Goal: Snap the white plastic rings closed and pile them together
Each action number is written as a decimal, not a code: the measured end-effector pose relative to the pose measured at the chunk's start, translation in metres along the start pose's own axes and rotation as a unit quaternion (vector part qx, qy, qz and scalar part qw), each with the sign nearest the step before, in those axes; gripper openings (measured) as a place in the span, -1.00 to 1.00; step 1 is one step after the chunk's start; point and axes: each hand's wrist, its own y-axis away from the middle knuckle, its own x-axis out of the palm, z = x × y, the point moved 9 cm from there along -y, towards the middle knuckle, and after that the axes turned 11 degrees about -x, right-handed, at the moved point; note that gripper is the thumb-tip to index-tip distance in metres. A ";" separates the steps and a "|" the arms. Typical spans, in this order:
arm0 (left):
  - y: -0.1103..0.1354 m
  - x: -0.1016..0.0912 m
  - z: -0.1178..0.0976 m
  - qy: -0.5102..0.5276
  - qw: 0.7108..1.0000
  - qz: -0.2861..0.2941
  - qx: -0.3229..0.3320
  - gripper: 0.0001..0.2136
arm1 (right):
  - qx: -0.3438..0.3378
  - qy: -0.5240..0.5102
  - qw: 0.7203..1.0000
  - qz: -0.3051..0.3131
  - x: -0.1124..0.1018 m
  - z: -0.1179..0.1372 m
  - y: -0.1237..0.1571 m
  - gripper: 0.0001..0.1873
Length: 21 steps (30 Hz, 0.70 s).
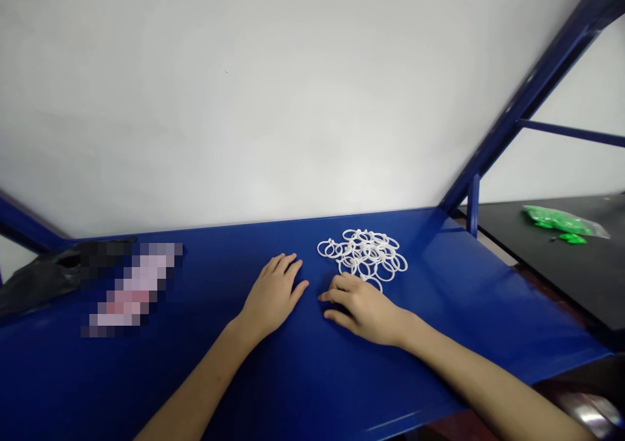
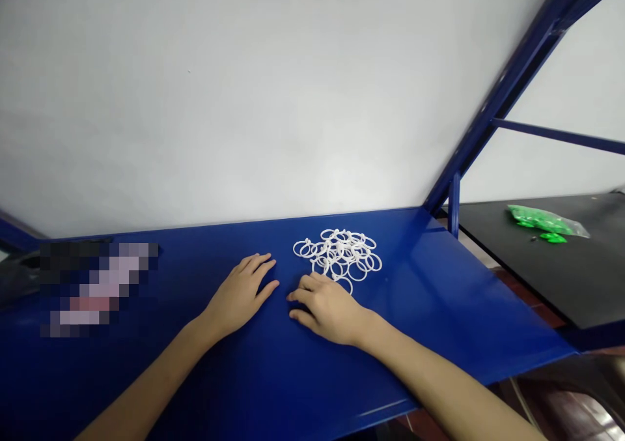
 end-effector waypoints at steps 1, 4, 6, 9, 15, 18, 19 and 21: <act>0.000 0.000 0.000 0.002 1.000 0.000 0.000 -0.59 | 0.001 -0.001 1.000 0.000 0.000 0.000 0.000 -0.73; 0.000 0.000 0.000 0.004 1.000 -0.004 -0.001 -0.60 | 0.004 -0.001 1.000 0.002 -0.001 0.000 0.000 -0.73; 0.001 -0.001 0.000 0.003 1.000 -0.005 0.001 -0.60 | 0.006 0.001 1.000 0.005 0.000 0.000 0.000 -0.73; 0.001 0.000 -0.001 -0.005 1.000 -0.001 0.002 -0.60 | 0.007 0.002 1.000 0.009 0.001 0.000 0.000 -0.72; 0.000 0.000 -0.002 -0.021 1.000 0.008 0.003 -0.59 | 0.005 0.001 1.000 0.008 0.001 0.000 0.000 -0.72; 0.001 0.000 -0.001 -0.024 1.000 0.007 0.003 -0.59 | 0.005 0.001 1.000 0.007 0.000 0.000 0.000 -0.71; 0.001 0.000 -0.001 -0.025 1.000 0.007 0.003 -0.58 | 0.004 0.002 1.000 0.007 0.000 0.000 0.000 -0.71; 0.001 0.001 0.000 -0.026 1.000 0.005 0.004 -0.58 | -0.002 0.007 1.000 0.007 0.000 0.001 0.000 -0.72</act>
